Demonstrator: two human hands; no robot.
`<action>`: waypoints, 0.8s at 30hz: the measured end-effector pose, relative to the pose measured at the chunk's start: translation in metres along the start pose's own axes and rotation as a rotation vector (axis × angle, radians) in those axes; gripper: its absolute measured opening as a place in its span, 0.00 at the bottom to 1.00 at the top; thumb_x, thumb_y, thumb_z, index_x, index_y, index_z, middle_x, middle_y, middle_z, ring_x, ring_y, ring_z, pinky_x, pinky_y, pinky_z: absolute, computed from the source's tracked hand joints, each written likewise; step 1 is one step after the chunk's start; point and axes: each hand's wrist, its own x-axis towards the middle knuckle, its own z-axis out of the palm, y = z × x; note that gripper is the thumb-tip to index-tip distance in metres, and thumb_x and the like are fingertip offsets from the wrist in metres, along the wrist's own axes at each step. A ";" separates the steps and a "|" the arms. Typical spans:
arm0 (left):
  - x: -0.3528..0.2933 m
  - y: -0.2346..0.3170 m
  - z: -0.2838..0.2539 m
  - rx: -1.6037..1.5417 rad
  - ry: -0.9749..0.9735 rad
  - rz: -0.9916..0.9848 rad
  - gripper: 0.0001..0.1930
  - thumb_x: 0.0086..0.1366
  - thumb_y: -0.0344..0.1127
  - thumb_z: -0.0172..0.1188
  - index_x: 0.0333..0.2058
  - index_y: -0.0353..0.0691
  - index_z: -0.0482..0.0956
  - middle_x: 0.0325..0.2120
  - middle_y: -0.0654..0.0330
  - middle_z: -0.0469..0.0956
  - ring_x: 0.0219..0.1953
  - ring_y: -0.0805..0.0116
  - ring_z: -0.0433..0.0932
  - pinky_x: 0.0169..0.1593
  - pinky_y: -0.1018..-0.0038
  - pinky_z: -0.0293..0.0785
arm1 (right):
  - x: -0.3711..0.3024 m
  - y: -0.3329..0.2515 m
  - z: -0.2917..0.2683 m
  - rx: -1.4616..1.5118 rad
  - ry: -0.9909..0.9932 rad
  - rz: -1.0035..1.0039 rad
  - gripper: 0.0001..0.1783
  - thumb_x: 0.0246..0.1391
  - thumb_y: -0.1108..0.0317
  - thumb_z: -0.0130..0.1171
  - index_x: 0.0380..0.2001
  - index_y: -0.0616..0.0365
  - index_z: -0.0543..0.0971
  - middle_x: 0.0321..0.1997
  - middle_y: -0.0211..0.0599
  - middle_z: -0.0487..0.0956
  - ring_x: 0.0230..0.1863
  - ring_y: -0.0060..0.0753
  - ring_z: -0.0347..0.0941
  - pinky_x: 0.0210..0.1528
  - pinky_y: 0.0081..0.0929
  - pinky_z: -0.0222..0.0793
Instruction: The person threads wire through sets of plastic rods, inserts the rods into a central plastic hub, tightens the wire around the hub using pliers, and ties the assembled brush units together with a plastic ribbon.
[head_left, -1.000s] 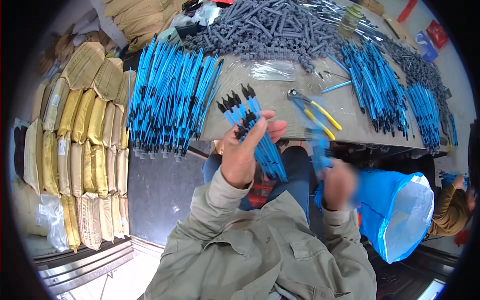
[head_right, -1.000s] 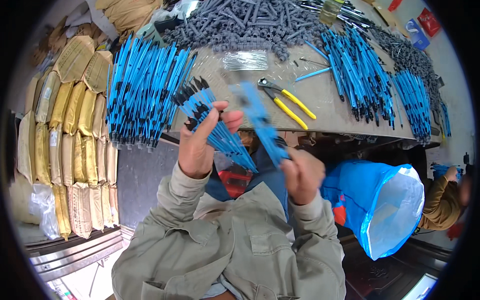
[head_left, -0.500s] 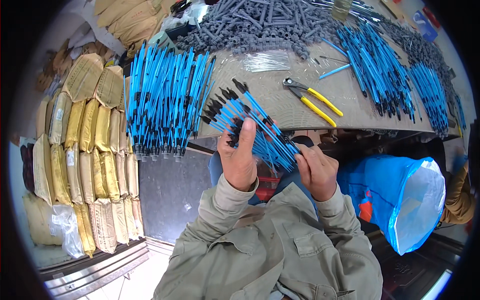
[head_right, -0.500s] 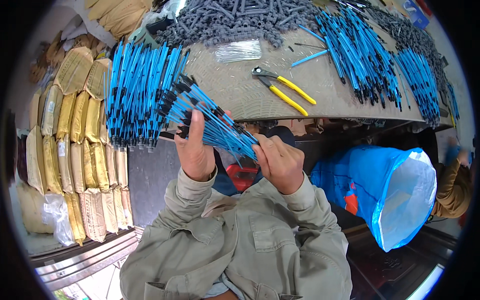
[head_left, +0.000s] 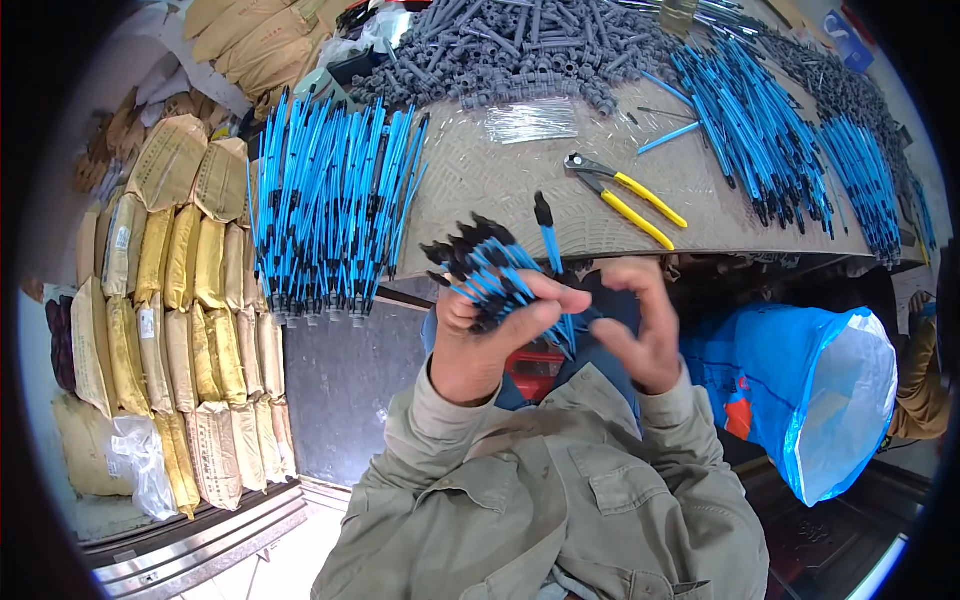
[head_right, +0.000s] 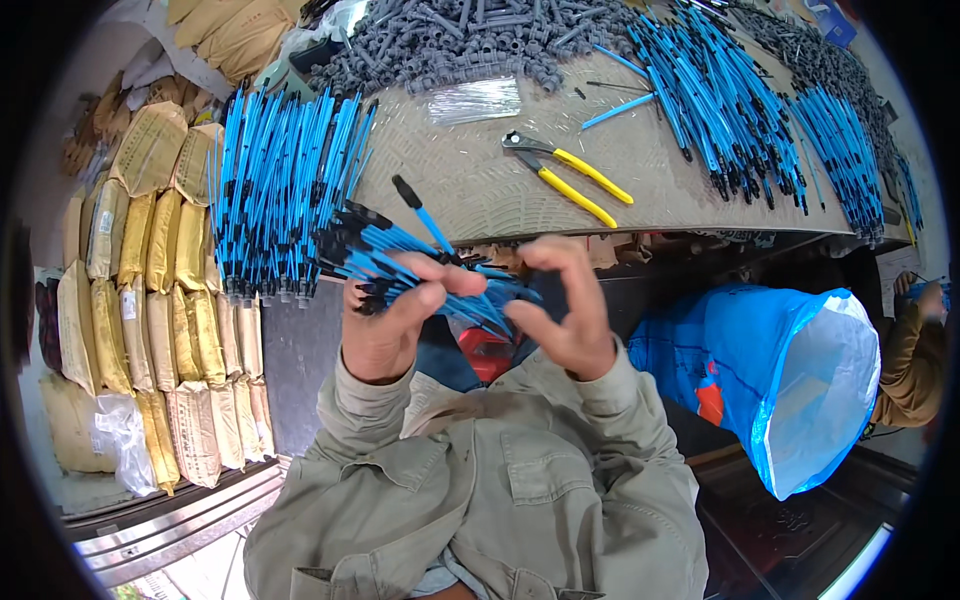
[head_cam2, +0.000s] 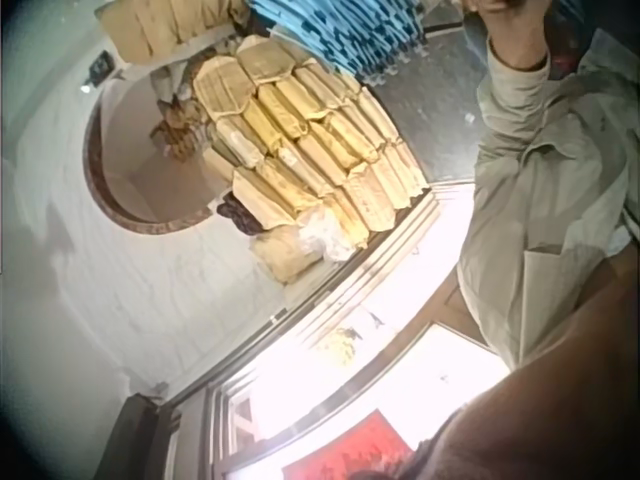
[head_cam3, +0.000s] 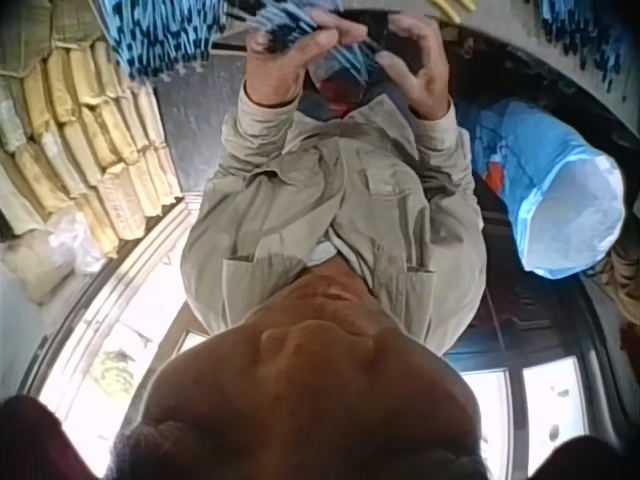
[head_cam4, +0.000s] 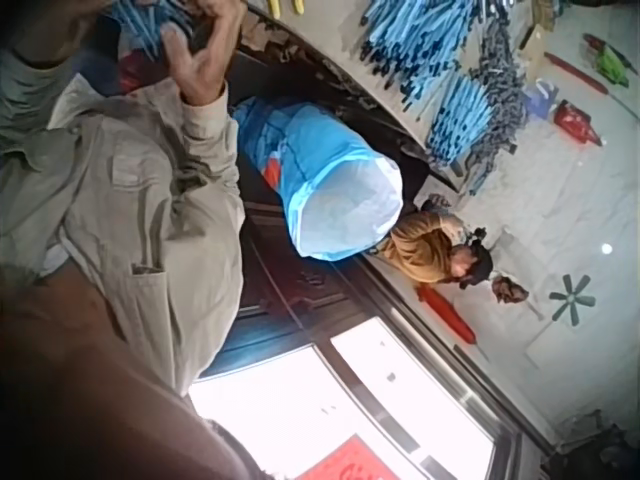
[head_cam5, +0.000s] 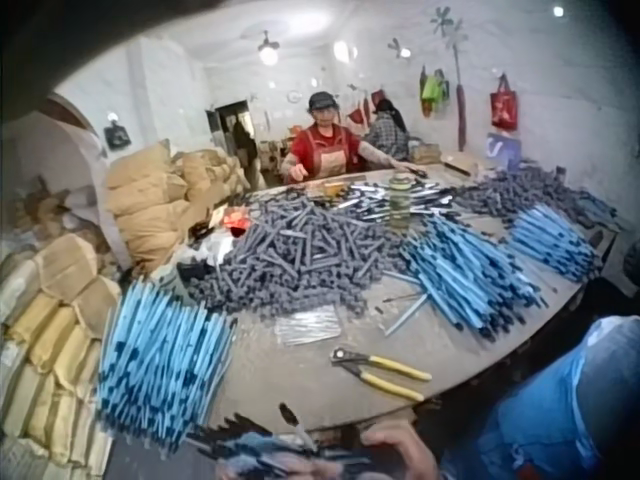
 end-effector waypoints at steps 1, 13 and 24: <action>-0.003 0.002 0.001 0.072 -0.084 0.015 0.10 0.58 0.25 0.58 0.40 0.31 0.76 0.31 0.58 0.79 0.34 0.72 0.77 0.41 0.75 0.72 | 0.006 -0.007 -0.004 0.214 0.034 -0.024 0.17 0.42 0.67 0.63 0.37 0.61 0.77 0.45 0.48 0.72 0.48 0.47 0.68 0.49 0.33 0.62; -0.009 -0.022 0.008 0.114 -0.190 -0.031 0.13 0.57 0.23 0.59 0.43 0.34 0.76 0.35 0.64 0.78 0.38 0.80 0.72 0.43 0.80 0.69 | 0.038 -0.043 -0.008 -0.025 -0.102 -0.378 0.13 0.41 0.63 0.61 0.32 0.57 0.81 0.52 0.43 0.71 0.59 0.47 0.57 0.61 0.44 0.47; -0.010 -0.031 0.003 0.162 -0.217 -0.006 0.14 0.56 0.25 0.61 0.43 0.33 0.76 0.33 0.65 0.77 0.35 0.81 0.71 0.38 0.81 0.69 | 0.044 -0.044 0.000 0.028 -0.164 -0.339 0.11 0.38 0.69 0.60 0.29 0.58 0.82 0.50 0.44 0.73 0.58 0.48 0.58 0.61 0.43 0.46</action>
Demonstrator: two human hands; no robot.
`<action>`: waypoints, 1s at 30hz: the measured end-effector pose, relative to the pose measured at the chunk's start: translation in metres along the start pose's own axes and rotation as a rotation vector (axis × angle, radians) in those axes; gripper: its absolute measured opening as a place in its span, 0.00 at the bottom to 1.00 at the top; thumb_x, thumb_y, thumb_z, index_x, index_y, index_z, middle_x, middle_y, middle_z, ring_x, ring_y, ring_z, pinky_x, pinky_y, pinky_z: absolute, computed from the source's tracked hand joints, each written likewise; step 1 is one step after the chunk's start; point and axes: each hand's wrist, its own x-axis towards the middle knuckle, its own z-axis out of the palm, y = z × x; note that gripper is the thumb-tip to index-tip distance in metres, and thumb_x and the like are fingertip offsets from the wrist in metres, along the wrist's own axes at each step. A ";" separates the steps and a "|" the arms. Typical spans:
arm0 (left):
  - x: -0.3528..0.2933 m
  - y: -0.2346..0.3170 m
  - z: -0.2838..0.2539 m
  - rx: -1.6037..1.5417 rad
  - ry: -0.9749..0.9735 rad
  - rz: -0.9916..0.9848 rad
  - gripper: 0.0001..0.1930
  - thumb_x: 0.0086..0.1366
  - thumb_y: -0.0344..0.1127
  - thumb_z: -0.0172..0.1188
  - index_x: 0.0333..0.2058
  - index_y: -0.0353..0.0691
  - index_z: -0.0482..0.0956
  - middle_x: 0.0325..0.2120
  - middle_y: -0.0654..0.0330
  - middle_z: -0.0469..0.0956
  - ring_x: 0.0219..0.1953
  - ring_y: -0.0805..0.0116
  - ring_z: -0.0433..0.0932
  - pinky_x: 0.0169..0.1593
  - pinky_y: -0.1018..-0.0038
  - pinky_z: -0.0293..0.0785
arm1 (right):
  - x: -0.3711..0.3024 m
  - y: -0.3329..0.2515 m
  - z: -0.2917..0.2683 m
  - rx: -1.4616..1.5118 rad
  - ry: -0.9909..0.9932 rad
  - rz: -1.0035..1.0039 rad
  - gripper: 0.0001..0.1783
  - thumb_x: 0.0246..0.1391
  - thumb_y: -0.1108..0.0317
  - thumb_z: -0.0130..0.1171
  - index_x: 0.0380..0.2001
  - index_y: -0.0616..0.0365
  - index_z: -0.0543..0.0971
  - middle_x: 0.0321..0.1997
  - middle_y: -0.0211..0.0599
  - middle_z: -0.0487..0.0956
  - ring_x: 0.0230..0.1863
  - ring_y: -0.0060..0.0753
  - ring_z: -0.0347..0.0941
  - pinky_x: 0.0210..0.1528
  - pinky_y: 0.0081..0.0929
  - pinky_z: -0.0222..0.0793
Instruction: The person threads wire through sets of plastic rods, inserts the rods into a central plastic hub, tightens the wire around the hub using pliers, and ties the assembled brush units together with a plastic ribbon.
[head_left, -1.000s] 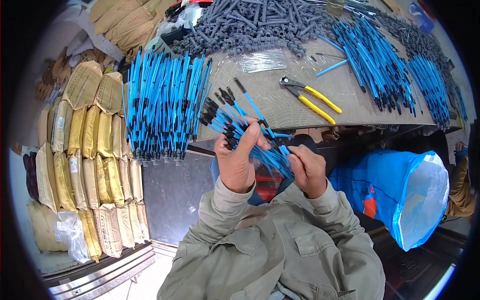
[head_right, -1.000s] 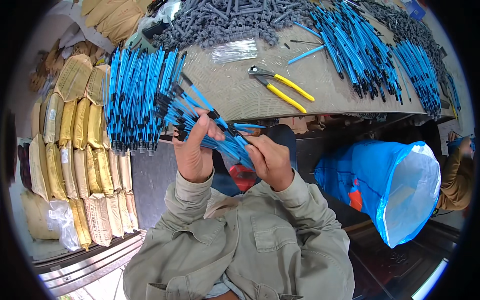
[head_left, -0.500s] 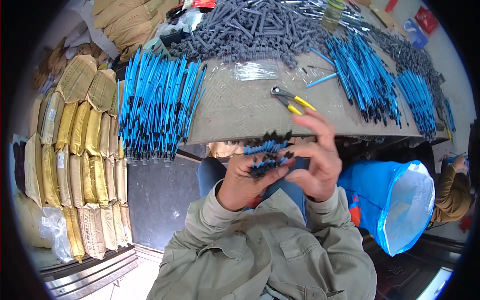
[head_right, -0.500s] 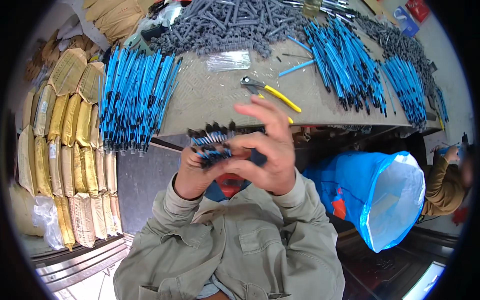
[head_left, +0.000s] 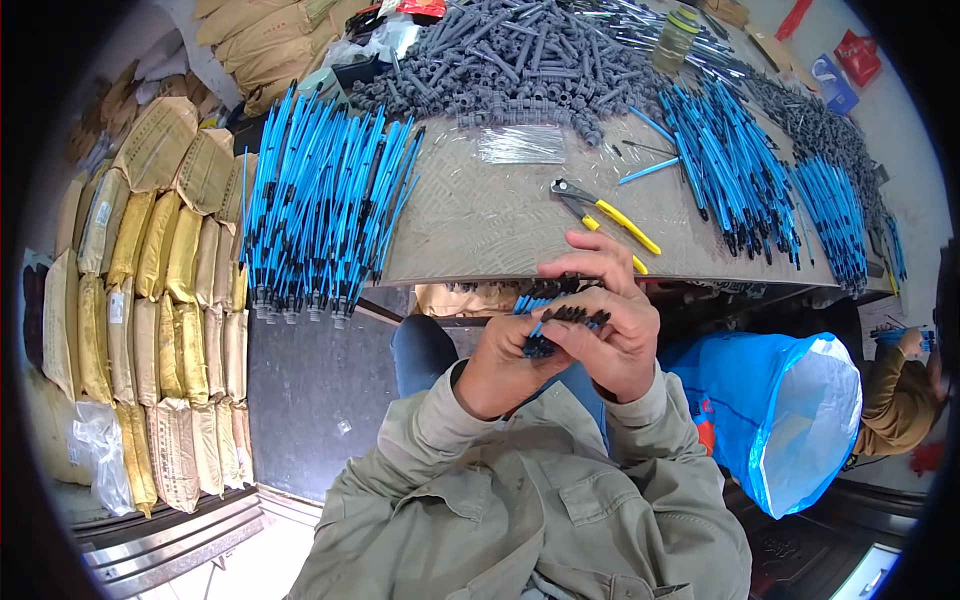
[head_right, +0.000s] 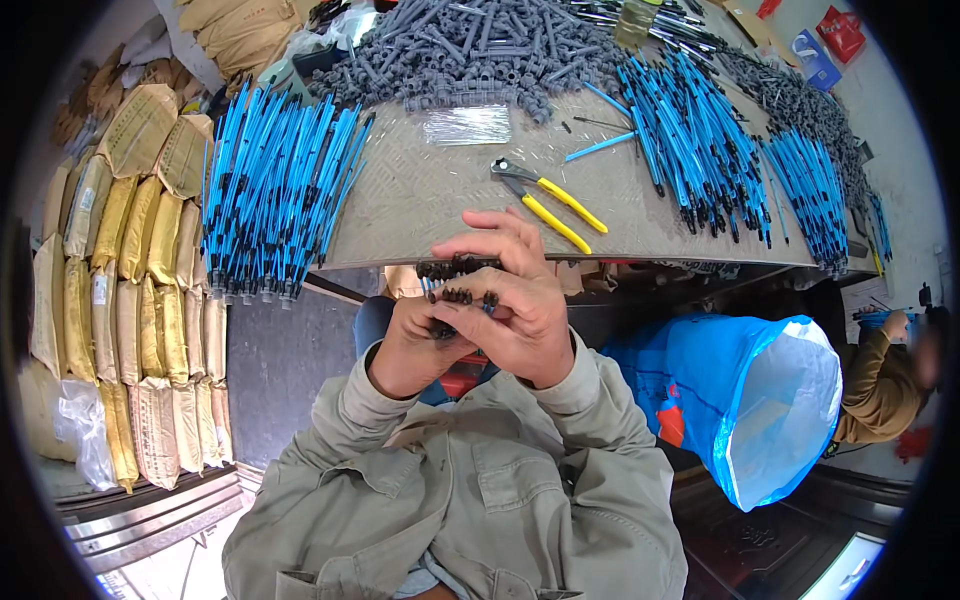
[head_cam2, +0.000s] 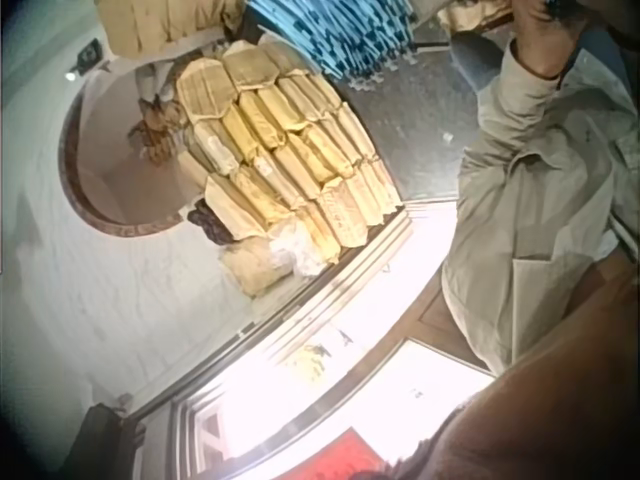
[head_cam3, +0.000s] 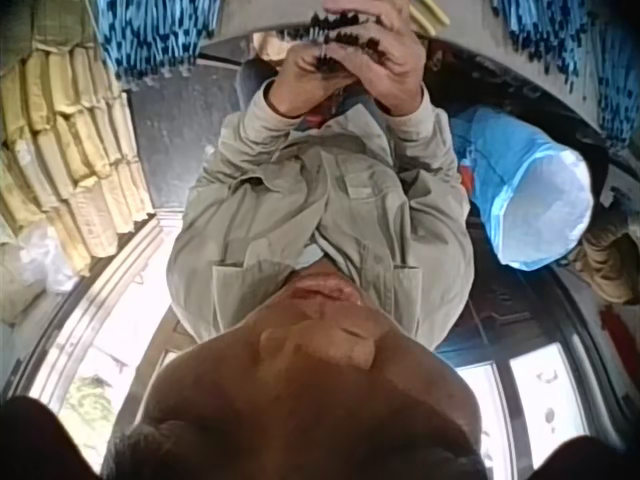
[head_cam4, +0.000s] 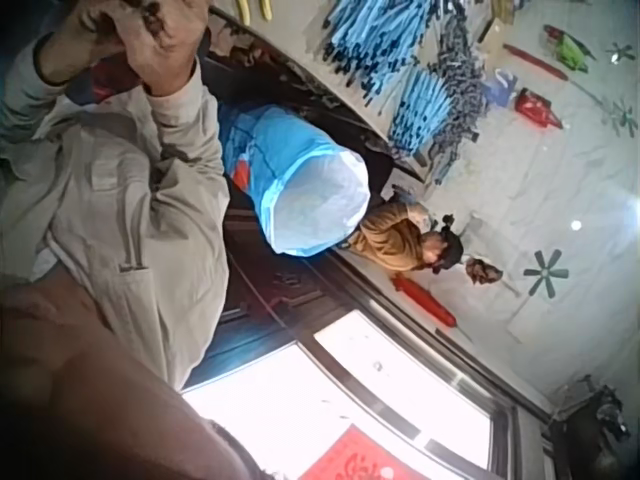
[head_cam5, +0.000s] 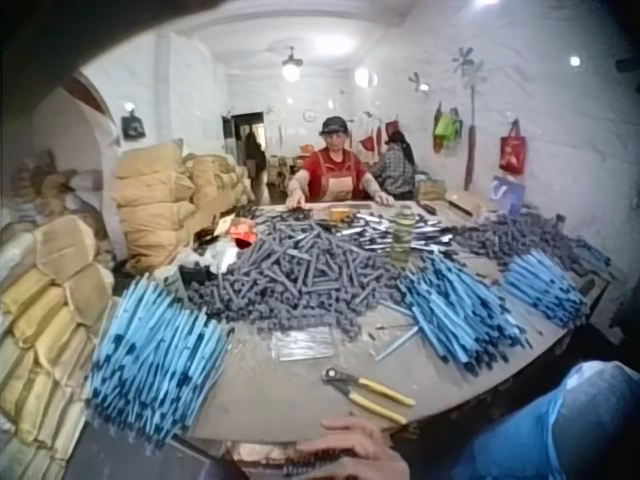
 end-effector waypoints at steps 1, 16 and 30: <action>0.000 0.000 0.000 0.035 -0.001 0.056 0.14 0.56 0.25 0.61 0.42 0.32 0.76 0.33 0.65 0.78 0.34 0.81 0.71 0.38 0.81 0.69 | 0.002 0.001 -0.001 0.064 0.000 -0.051 0.12 0.39 0.69 0.60 0.32 0.57 0.81 0.50 0.43 0.73 0.58 0.46 0.58 0.61 0.42 0.47; 0.016 0.109 -0.007 0.041 -0.085 -0.173 0.15 0.55 0.26 0.59 0.43 0.30 0.74 0.32 0.44 0.79 0.37 0.58 0.79 0.41 0.67 0.76 | -0.096 0.044 0.085 1.345 -0.363 0.437 0.52 0.49 0.29 0.33 0.61 0.66 0.53 0.64 0.46 0.57 0.65 0.38 0.51 0.64 0.35 0.47; -0.041 0.096 -0.090 -0.621 -0.228 -0.571 0.17 0.58 0.31 0.57 0.46 0.31 0.72 0.42 0.51 0.76 0.41 0.61 0.76 0.45 0.71 0.73 | -0.038 0.055 0.036 0.750 -0.455 0.046 0.61 0.39 0.21 0.32 0.63 0.63 0.49 0.65 0.52 0.54 0.67 0.47 0.48 0.65 0.40 0.44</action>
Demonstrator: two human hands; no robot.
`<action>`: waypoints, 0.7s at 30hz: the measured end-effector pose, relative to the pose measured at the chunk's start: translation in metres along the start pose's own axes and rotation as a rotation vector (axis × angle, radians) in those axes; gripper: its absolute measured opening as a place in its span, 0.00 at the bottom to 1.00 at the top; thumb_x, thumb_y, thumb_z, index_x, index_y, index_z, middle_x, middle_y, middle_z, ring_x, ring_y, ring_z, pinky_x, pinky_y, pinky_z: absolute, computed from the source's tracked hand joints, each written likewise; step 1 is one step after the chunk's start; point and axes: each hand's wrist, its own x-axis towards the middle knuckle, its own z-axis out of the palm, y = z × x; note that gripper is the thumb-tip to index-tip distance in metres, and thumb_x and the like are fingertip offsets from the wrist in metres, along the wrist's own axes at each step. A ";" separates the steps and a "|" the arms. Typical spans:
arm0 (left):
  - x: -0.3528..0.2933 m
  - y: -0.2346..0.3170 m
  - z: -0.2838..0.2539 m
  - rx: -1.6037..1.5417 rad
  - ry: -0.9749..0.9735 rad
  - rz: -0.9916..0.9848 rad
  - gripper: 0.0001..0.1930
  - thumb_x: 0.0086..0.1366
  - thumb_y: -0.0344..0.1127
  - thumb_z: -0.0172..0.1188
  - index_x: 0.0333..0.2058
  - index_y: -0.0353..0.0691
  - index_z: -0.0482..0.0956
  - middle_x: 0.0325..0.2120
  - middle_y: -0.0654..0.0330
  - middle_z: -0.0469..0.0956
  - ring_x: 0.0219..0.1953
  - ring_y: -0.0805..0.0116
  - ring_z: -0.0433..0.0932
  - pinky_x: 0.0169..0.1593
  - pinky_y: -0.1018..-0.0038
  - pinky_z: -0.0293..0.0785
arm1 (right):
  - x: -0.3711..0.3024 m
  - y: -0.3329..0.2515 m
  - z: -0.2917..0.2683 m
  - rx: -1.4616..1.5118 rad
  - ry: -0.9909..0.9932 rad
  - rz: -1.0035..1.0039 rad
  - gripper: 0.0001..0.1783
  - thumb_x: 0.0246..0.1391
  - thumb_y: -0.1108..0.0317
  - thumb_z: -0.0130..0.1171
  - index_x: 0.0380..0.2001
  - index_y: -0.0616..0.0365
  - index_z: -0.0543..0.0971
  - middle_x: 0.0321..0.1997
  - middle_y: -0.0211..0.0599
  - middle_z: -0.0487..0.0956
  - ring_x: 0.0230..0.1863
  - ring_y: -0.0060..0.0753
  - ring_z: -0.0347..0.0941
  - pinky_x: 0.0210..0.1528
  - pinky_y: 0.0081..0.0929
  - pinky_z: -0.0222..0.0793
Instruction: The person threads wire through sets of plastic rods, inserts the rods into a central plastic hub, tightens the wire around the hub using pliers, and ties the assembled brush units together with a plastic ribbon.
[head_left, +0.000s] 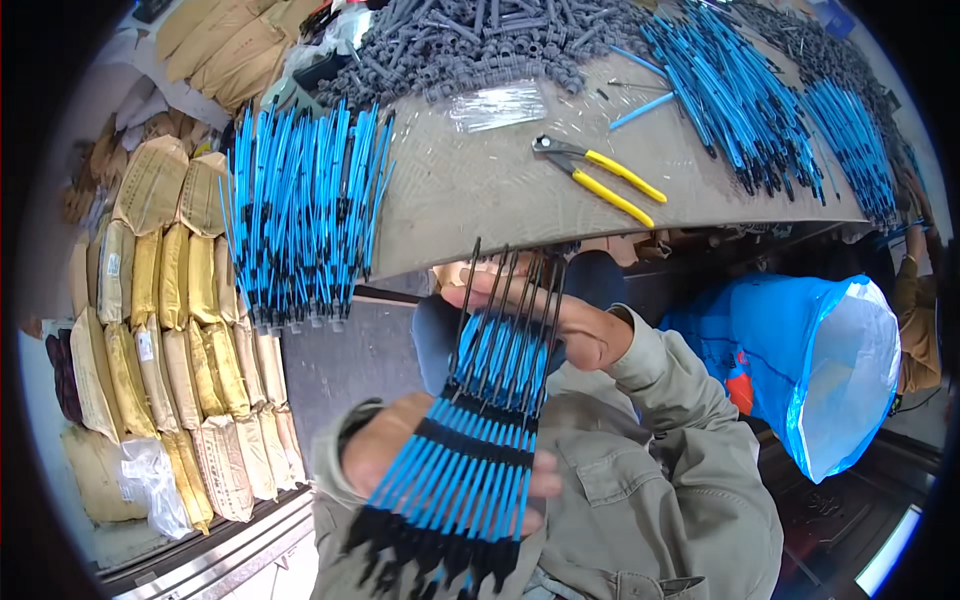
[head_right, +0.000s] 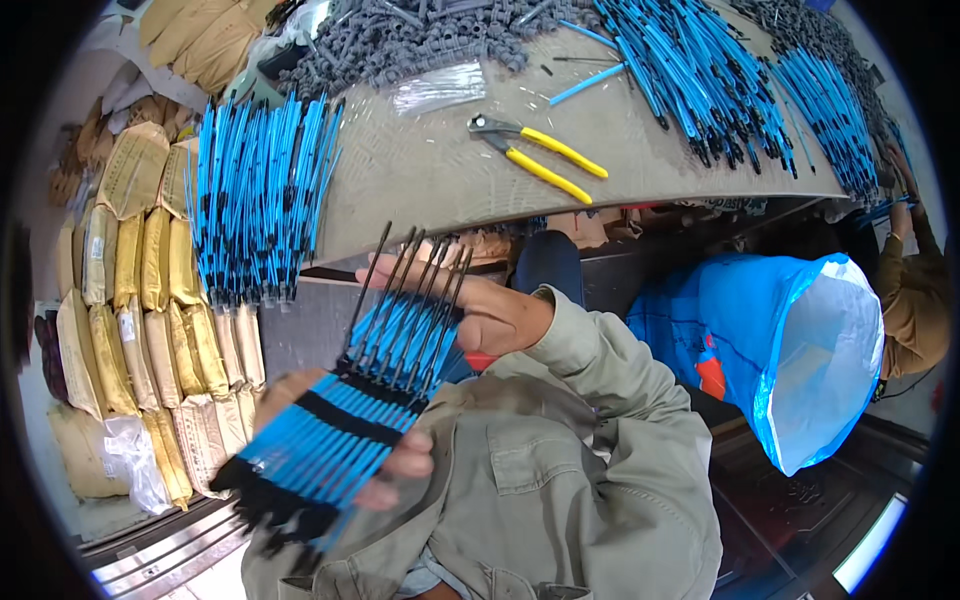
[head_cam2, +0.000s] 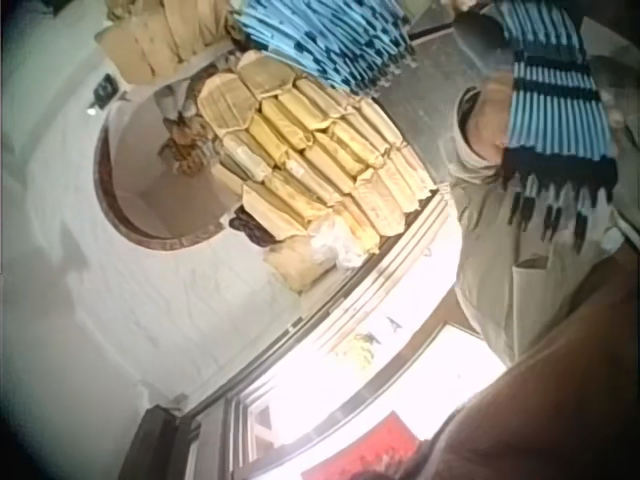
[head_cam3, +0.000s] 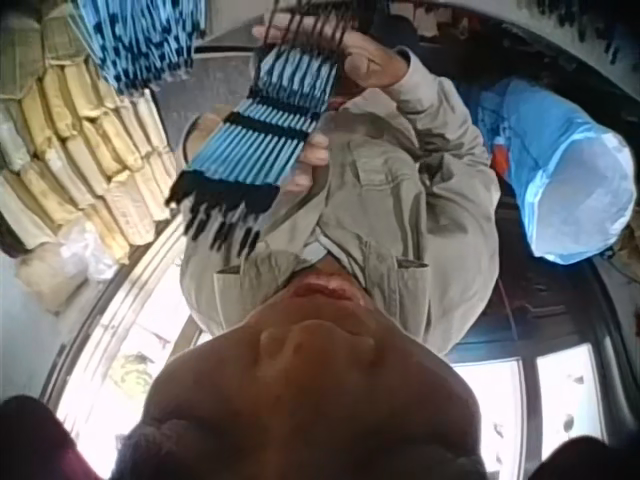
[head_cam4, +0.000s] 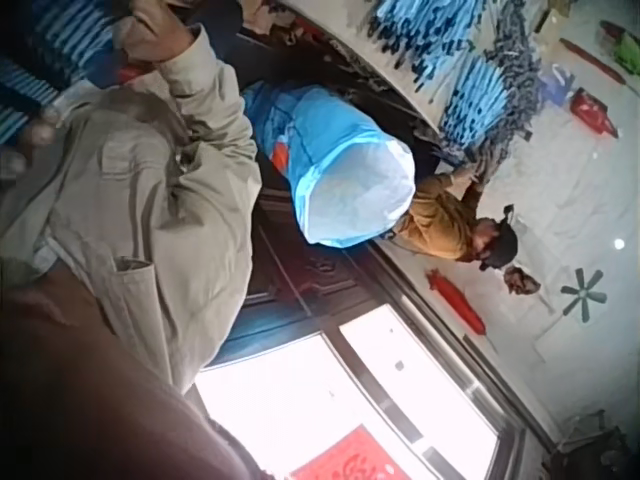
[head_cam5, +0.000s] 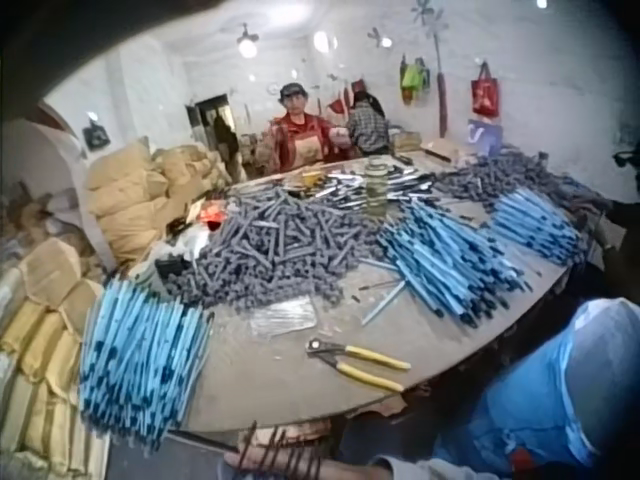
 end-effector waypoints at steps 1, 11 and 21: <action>-0.002 -0.026 0.000 -0.166 0.028 -0.079 0.18 0.59 0.32 0.56 0.47 0.31 0.71 0.43 0.50 0.75 0.43 0.60 0.76 0.46 0.70 0.72 | 0.009 0.003 0.003 0.264 0.061 0.057 0.59 0.42 0.22 0.32 0.63 0.63 0.49 0.65 0.52 0.54 0.67 0.45 0.48 0.65 0.40 0.44; 0.108 -0.055 -0.062 0.876 0.070 0.539 0.12 0.58 0.23 0.54 0.42 0.32 0.77 0.45 0.52 0.75 0.46 0.60 0.76 0.50 0.70 0.70 | 0.063 0.001 -0.114 0.087 0.735 0.285 0.33 0.61 0.46 0.37 0.55 0.67 0.62 0.55 0.49 0.68 0.57 0.39 0.64 0.59 0.33 0.57; 0.120 -0.043 -0.049 0.515 0.261 0.470 0.14 0.59 0.26 0.57 0.45 0.29 0.74 0.38 0.52 0.78 0.43 0.65 0.76 0.49 0.71 0.70 | 0.135 0.071 -0.196 -1.428 0.116 0.321 0.05 0.39 0.66 0.58 0.21 0.56 0.77 0.24 0.43 0.76 0.30 0.45 0.74 0.33 0.38 0.68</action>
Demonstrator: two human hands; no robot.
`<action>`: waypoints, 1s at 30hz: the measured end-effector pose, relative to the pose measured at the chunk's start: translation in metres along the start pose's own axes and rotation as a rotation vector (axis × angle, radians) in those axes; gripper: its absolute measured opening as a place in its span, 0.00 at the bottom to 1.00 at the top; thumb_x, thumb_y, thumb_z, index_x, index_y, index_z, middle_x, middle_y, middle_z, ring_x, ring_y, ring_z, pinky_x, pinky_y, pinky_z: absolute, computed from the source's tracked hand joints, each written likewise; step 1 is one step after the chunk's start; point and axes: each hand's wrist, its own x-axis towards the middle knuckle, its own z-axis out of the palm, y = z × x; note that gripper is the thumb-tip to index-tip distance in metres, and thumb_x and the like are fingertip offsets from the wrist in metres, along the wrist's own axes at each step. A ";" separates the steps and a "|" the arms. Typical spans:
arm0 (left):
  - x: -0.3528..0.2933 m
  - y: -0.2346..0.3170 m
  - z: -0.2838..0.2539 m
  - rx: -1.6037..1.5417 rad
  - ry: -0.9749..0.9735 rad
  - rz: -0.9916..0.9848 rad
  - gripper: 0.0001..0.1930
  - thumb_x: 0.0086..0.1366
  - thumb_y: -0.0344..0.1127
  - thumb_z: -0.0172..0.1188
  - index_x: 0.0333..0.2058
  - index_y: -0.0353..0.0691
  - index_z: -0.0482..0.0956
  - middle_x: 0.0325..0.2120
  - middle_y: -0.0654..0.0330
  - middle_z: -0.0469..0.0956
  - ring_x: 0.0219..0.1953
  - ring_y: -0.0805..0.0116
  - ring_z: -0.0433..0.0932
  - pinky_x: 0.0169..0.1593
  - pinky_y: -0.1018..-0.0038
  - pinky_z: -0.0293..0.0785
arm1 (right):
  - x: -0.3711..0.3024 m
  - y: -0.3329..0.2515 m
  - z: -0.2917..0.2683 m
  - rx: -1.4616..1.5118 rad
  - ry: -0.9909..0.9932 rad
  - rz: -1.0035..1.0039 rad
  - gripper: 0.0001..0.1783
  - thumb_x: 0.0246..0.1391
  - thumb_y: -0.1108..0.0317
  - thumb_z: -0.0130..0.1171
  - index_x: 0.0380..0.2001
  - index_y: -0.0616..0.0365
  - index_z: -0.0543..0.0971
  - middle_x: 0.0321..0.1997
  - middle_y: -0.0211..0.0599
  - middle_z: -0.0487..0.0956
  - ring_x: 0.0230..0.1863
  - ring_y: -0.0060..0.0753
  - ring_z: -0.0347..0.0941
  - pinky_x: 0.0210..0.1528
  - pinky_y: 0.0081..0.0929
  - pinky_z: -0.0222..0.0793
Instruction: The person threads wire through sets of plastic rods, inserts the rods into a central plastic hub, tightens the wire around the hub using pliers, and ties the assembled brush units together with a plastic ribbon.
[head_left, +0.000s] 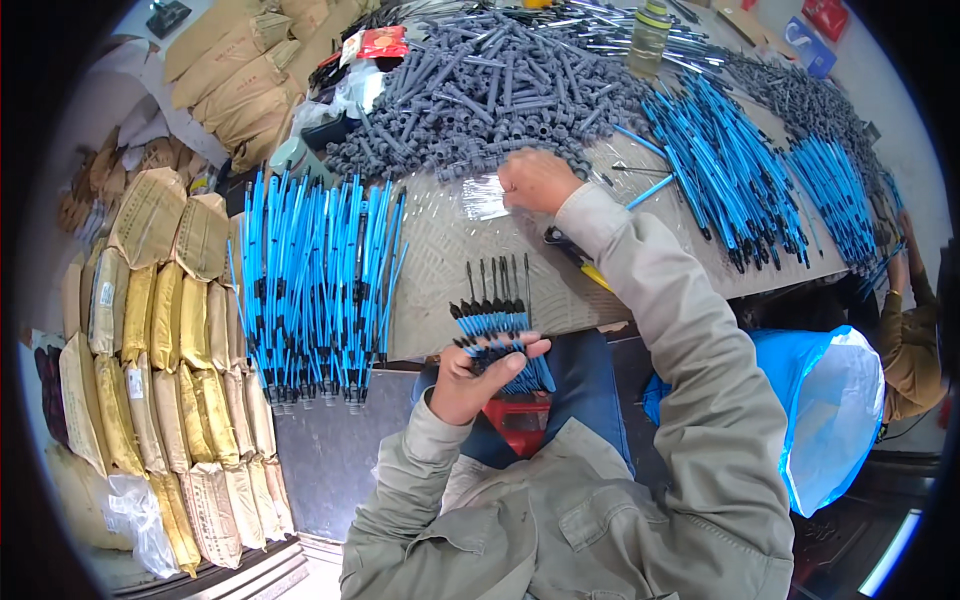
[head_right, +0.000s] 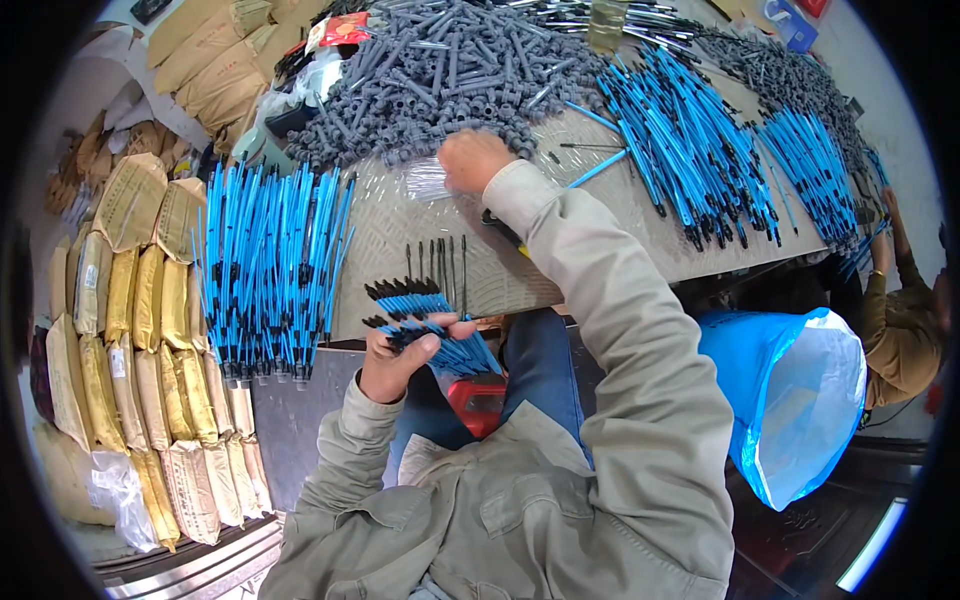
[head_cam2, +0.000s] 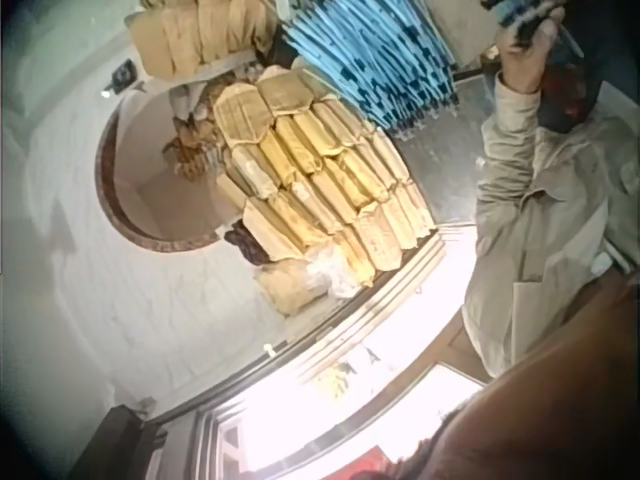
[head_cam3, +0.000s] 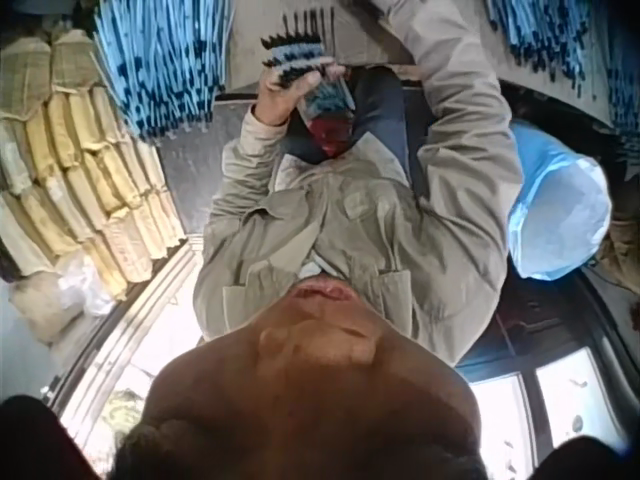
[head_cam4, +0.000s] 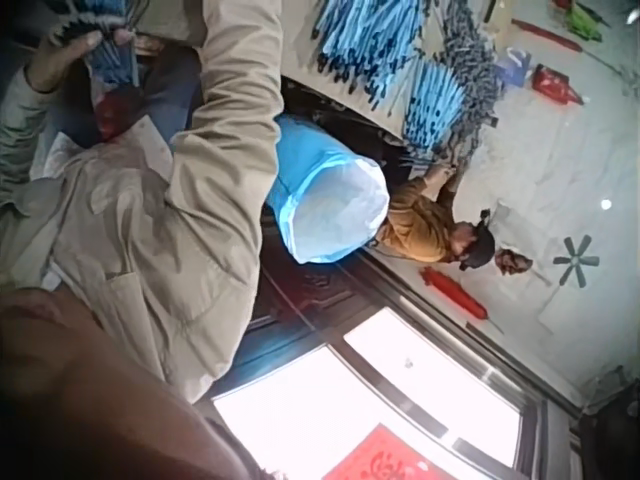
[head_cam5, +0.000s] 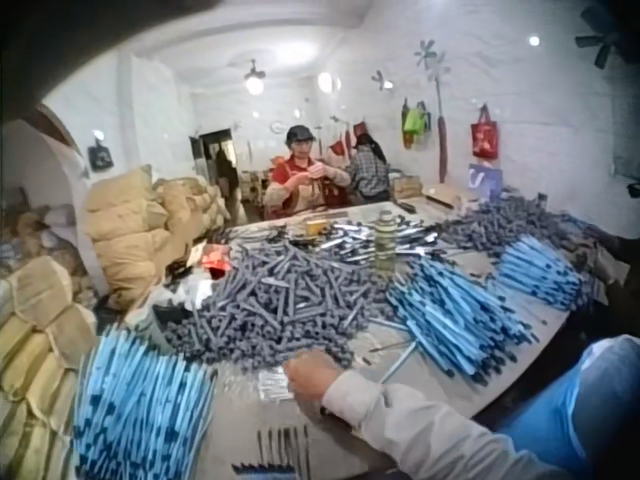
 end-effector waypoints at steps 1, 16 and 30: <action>0.001 0.005 0.002 0.033 0.009 -0.010 0.14 0.60 0.28 0.56 0.44 0.29 0.74 0.37 0.51 0.78 0.43 0.64 0.77 0.49 0.70 0.70 | 0.004 -0.001 0.001 0.003 0.004 -0.007 0.05 0.39 0.66 0.58 0.21 0.56 0.77 0.24 0.43 0.76 0.30 0.45 0.74 0.33 0.38 0.68; -0.003 0.007 0.001 -0.113 0.112 -0.103 0.16 0.61 0.29 0.56 0.46 0.27 0.72 0.38 0.50 0.78 0.42 0.65 0.76 0.47 0.71 0.72 | -0.058 -0.082 -0.059 1.322 0.452 0.158 0.02 0.49 0.78 0.53 0.25 0.62 0.71 0.33 0.39 0.74 0.29 0.31 0.72 0.30 0.22 0.66; 0.003 0.001 0.004 0.029 0.041 0.074 0.15 0.59 0.27 0.58 0.44 0.28 0.74 0.37 0.51 0.78 0.41 0.61 0.77 0.47 0.67 0.73 | -0.162 -0.128 -0.088 0.442 0.446 -0.025 0.23 0.39 0.86 0.55 0.41 0.54 0.79 0.28 0.31 0.66 0.24 0.21 0.76 0.19 0.15 0.65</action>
